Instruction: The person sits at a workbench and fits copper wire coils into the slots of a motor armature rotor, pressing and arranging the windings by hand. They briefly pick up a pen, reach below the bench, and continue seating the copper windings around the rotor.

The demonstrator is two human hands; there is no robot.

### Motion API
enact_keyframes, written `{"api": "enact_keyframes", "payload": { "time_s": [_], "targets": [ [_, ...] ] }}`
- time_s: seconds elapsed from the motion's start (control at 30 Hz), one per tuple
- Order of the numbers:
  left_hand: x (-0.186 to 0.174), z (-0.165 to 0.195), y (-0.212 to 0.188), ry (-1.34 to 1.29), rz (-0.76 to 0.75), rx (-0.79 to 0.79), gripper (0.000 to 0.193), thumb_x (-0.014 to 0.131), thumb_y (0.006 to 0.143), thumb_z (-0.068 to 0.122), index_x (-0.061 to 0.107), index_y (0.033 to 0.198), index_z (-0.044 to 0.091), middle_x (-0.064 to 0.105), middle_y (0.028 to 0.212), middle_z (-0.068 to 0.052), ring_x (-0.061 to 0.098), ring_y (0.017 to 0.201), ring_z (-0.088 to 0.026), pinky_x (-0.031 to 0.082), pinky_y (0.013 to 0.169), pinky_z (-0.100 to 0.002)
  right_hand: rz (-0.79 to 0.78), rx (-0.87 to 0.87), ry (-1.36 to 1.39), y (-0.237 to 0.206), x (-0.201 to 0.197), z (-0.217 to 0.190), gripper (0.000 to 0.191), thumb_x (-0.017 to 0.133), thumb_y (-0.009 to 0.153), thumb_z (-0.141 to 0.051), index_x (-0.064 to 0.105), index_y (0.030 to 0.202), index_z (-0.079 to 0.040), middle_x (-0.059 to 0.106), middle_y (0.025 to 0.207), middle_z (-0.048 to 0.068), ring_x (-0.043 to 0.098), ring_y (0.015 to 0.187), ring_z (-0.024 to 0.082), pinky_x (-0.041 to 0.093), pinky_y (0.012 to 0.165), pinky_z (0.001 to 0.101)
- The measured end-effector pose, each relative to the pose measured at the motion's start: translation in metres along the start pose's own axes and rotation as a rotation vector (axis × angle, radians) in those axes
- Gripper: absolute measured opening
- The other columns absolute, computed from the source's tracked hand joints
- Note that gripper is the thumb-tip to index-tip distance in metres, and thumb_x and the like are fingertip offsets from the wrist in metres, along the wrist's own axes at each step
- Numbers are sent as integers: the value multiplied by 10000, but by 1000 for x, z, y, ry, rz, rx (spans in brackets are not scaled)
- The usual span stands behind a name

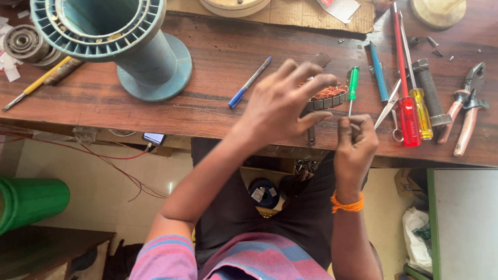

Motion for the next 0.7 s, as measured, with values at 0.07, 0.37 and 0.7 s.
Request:
{"api": "enact_keyframes", "payload": {
  "time_s": [0.07,0.37,0.7],
  "targets": [
    [15,6,-8,8,27,-72,479,843,843,382,676,1229,152,687,1111,-29,646,1018,-220,562,820,-377,-30,3,16,9,-7,-7,109,657,1098,-108,645,1047,-13,578,822,-70,472,722,-4,352,621,198],
    [33,-7,-23,-72,103,-37,369,865,873,325,723,1181,181,719,1130,38,656,981,-169,566,840,-348,-205,26,194,36,-29,-59,97,694,1042,-91,696,1017,2,604,809,-52,503,702,6,373,621,184],
    [33,-4,-28,-77,110,-98,410,851,869,373,744,1233,218,750,1169,54,631,906,-159,573,813,-319,-314,-322,-279,68,-4,-79,52,745,1057,-38,715,1056,5,718,848,64,629,748,66,478,674,251]
  ]
}}
Point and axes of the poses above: each hand's wrist, its own y-axis towards the middle knuckle, its own x-axis out of the palm, z = x × y, the point moved 1 cm from there along y, towards the middle knuckle
